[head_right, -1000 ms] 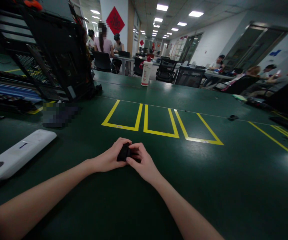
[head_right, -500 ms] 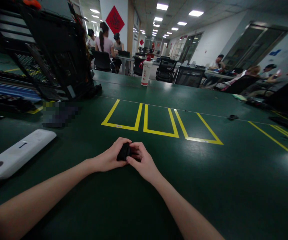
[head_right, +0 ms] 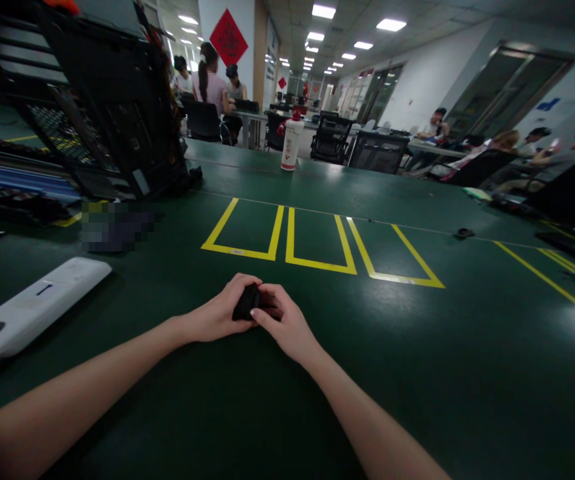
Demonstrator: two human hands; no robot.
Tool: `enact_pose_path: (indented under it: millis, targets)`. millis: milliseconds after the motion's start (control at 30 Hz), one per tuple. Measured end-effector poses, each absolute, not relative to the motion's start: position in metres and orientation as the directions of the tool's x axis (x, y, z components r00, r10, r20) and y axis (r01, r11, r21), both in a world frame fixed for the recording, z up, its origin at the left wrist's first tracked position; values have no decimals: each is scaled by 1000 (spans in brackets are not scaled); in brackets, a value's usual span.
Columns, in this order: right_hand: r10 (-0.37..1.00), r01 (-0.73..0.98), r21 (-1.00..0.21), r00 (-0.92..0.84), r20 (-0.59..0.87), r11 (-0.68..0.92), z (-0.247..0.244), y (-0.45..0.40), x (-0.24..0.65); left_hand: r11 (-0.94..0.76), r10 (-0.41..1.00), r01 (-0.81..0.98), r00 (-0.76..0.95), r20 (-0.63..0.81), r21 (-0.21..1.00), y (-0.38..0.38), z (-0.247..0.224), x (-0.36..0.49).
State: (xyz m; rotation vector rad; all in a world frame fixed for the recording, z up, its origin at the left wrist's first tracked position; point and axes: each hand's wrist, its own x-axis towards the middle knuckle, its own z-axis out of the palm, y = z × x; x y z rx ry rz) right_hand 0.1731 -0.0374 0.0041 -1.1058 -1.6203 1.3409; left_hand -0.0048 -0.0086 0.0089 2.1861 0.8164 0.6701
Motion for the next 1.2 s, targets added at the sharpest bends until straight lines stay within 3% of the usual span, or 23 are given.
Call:
enact_pose_path:
  millis: [133,533,767,1200]
  targets:
    - [933,123,-985,-354,72,122,0,-37,174,-561,716,361,663,218,744,-9,10,-4]
    - [947,158,-986,-321,7,61,1,-36,173,-546,719,353,662,209,759,-8,7,-5]
    - [946,152,-980,-317,73,127,-1,-39,172,-549,720,362,663,205,753,-9,9,-5]
    - [943,193,-975,-331,38,107,0,-37,172,-555,716,360,666,210,750,-9,11,-5]
